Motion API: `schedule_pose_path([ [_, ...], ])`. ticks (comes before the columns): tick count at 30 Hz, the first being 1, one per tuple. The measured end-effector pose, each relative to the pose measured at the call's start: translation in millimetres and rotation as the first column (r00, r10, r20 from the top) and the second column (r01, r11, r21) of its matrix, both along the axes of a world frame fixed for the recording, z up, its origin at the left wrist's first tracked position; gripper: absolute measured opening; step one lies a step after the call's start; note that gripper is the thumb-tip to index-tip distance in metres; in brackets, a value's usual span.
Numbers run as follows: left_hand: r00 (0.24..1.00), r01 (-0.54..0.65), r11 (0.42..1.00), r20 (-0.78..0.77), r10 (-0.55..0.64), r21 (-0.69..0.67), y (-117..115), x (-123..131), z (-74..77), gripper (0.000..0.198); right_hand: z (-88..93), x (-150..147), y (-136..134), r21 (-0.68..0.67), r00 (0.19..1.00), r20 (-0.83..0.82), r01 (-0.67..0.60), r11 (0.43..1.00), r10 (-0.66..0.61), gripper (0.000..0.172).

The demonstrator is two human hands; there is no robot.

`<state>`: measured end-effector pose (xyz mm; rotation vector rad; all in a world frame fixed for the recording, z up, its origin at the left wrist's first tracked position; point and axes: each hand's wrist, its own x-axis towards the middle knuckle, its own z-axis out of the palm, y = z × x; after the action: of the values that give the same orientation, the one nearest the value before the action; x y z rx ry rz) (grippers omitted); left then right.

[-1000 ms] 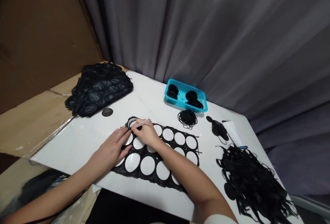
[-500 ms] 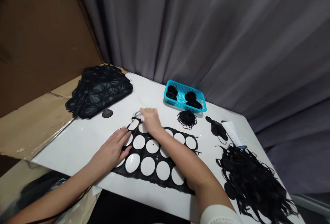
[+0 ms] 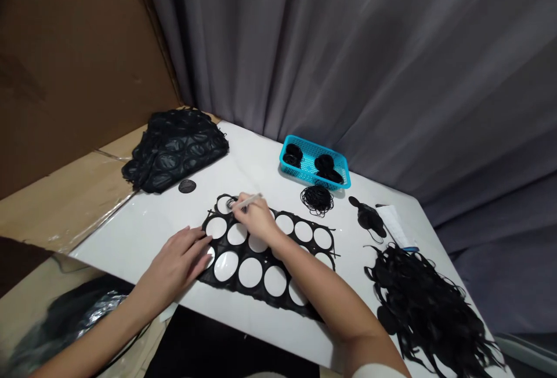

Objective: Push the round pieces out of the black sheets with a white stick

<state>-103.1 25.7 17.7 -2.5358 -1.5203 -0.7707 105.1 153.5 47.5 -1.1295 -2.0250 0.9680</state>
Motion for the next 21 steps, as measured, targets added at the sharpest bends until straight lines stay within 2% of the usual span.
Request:
schedule_pose_path([
  [3,1.0,-0.007,1.0,-0.012,0.007,0.01,-13,2,-6.8,0.034,-4.8,-9,-34,-0.025,0.993,-0.007,-0.122,0.992,0.122,0.011],
  [6,1.0,-0.021,1.0,0.002,0.021,-0.011,-17,2,-14.2,0.036,-7.3,-14,-50,-0.052,0.991,0.013,-0.132,0.99,0.133,0.011],
  [12,1.0,-0.026,1.0,-0.006,0.026,-0.012,-19,1,-21.4,0.037,-11.0,-16,-54,-0.063,0.989,0.01,-0.149,0.987,0.15,0.012],
  [21,0.999,-0.031,1.0,-0.019,0.031,-0.005,-21,2,-22.6,0.034,-12.4,-19,-62,-0.006,0.991,0.016,-0.135,0.991,0.135,0.014],
])
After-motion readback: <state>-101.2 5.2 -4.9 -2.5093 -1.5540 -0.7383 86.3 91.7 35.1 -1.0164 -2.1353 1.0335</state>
